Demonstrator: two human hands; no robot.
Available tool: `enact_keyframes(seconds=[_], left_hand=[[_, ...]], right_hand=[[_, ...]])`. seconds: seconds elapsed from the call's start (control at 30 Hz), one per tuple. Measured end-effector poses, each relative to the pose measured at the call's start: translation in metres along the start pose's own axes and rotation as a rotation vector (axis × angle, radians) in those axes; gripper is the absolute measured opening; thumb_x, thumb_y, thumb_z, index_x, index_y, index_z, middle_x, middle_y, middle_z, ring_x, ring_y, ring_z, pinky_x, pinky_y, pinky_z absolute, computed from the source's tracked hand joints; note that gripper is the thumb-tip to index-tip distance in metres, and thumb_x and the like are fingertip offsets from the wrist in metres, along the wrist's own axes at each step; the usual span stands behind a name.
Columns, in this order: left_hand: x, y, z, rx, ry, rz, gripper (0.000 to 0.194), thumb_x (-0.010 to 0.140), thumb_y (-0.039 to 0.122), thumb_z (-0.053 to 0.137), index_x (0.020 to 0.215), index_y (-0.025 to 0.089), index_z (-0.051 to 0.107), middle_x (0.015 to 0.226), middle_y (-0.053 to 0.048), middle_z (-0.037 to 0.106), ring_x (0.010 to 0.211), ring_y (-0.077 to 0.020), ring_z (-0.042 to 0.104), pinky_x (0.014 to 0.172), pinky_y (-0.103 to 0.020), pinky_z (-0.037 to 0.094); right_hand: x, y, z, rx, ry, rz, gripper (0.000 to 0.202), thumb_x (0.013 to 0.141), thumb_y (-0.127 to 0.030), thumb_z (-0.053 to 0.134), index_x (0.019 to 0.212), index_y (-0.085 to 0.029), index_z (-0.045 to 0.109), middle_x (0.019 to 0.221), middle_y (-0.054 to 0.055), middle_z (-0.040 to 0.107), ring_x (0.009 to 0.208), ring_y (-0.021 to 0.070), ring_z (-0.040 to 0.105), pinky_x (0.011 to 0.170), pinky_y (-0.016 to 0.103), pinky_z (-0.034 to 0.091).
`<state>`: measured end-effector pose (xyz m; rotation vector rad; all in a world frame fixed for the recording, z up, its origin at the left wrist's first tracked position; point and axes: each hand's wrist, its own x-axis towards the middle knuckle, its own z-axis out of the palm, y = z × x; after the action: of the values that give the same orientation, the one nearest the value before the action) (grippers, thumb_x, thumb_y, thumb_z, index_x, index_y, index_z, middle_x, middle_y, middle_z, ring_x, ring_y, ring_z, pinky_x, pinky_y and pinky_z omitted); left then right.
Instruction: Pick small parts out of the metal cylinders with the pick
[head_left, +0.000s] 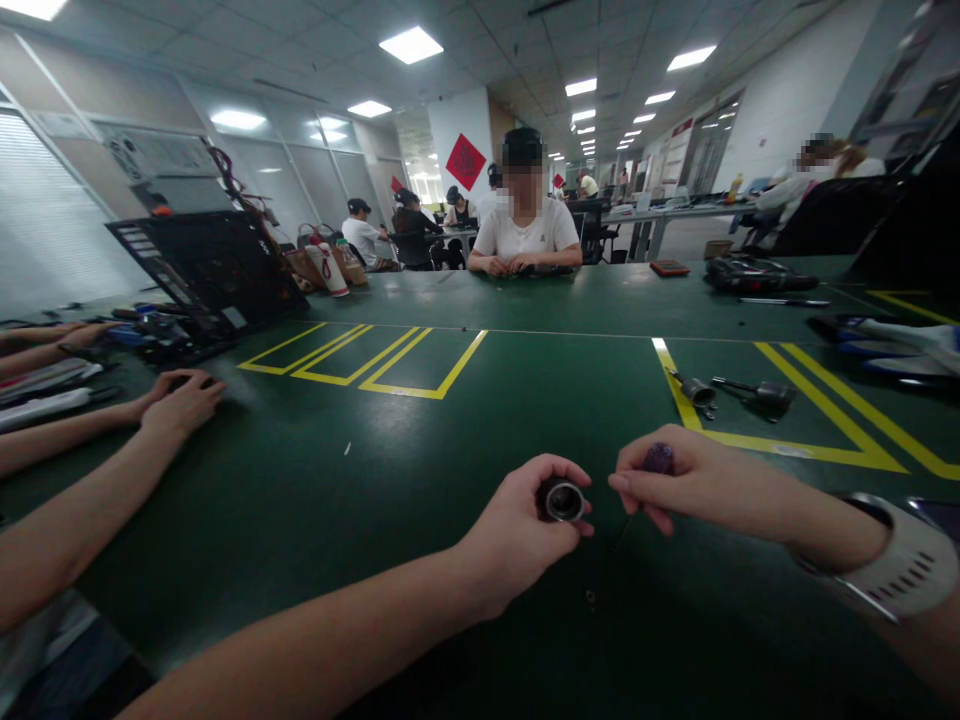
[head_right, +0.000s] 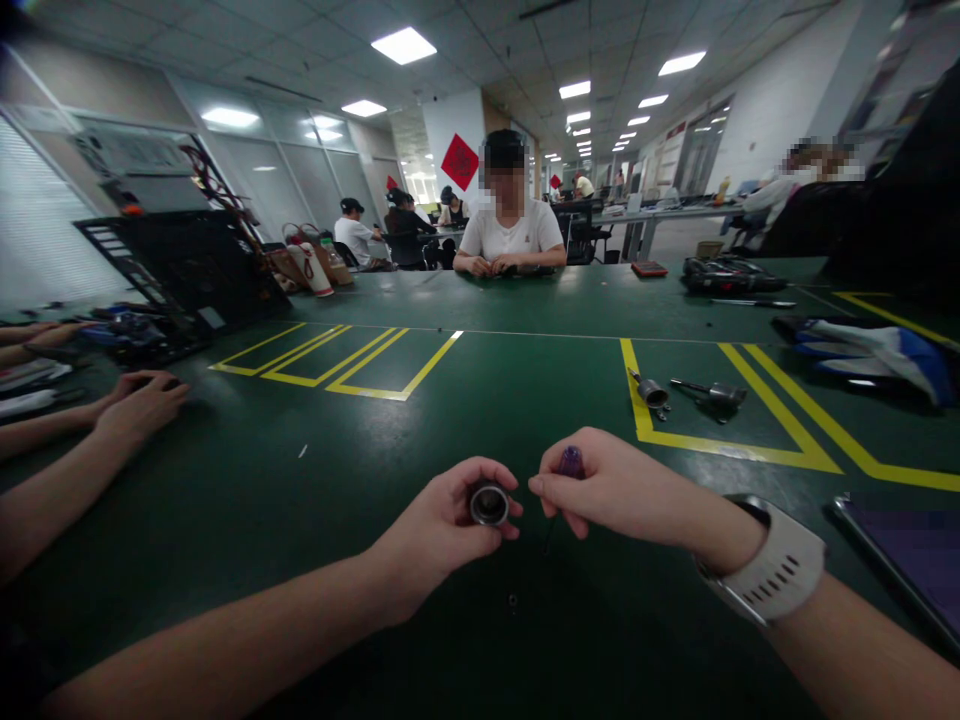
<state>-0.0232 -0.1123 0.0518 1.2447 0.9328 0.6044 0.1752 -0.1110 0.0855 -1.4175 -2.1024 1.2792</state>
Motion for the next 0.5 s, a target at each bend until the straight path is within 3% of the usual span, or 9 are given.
enact_keyframes(seconds=[0.1, 0.2, 0.37, 0.43, 0.5], left_hand=[[-0.004, 0.010, 0.000, -0.126, 0.028, -0.050, 0.039, 0.065, -0.004, 0.053, 0.099, 0.016, 0.054, 0.094, -0.004, 0.060, 0.083, -0.0145, 0.060, 0.082, -0.033, 0.044], [-0.005, 0.016, -0.003, -0.206, 0.058, -0.029, 0.036, 0.067, -0.002, 0.056, 0.099, 0.015, 0.055, 0.100, -0.005, 0.060, 0.094, -0.0177, 0.059, 0.089, -0.036, 0.043], [-0.005, 0.020, -0.010, -0.249, 0.098, -0.002, 0.036, 0.066, -0.002, 0.057, 0.098, 0.013, 0.055, 0.101, -0.007, 0.059, 0.101, -0.0205, 0.057, 0.094, -0.038, 0.042], [-0.005, 0.020, -0.012, -0.275, 0.096, 0.004, 0.034, 0.066, -0.002, 0.056, 0.097, 0.013, 0.056, 0.101, -0.007, 0.059, 0.101, -0.0206, 0.057, 0.094, -0.038, 0.043], [-0.005, 0.018, -0.012, -0.313, 0.083, 0.017, 0.032, 0.066, -0.002, 0.056, 0.094, 0.013, 0.057, 0.101, -0.007, 0.058, 0.101, -0.0208, 0.057, 0.093, -0.038, 0.044]], right_hand=[[0.000, -0.001, 0.001, 0.003, 0.001, 0.013, 0.029, 0.083, -0.040, 0.053, 0.067, -0.017, 0.061, 0.048, -0.004, 0.053, 0.045, 0.0090, 0.044, 0.048, 0.023, 0.033], [0.003, 0.006, 0.001, 0.177, 0.026, 0.017, 0.030, 0.080, -0.042, 0.056, 0.064, -0.016, 0.060, 0.047, -0.003, 0.053, 0.045, 0.0090, 0.046, 0.045, 0.022, 0.032], [0.002, 0.013, 0.001, 0.581, 0.245, -0.109, 0.031, 0.077, -0.043, 0.060, 0.062, -0.016, 0.060, 0.050, -0.002, 0.053, 0.045, 0.0087, 0.047, 0.043, 0.021, 0.033], [-0.003, 0.008, 0.003, 0.563, 0.355, -0.221, 0.027, 0.079, -0.041, 0.059, 0.065, -0.018, 0.062, 0.053, -0.001, 0.056, 0.048, 0.0097, 0.049, 0.045, 0.021, 0.036], [-0.009, -0.002, 0.007, 0.399, 0.417, -0.332, 0.023, 0.083, -0.036, 0.057, 0.069, -0.019, 0.063, 0.059, 0.000, 0.059, 0.054, 0.0111, 0.053, 0.049, 0.022, 0.039]])
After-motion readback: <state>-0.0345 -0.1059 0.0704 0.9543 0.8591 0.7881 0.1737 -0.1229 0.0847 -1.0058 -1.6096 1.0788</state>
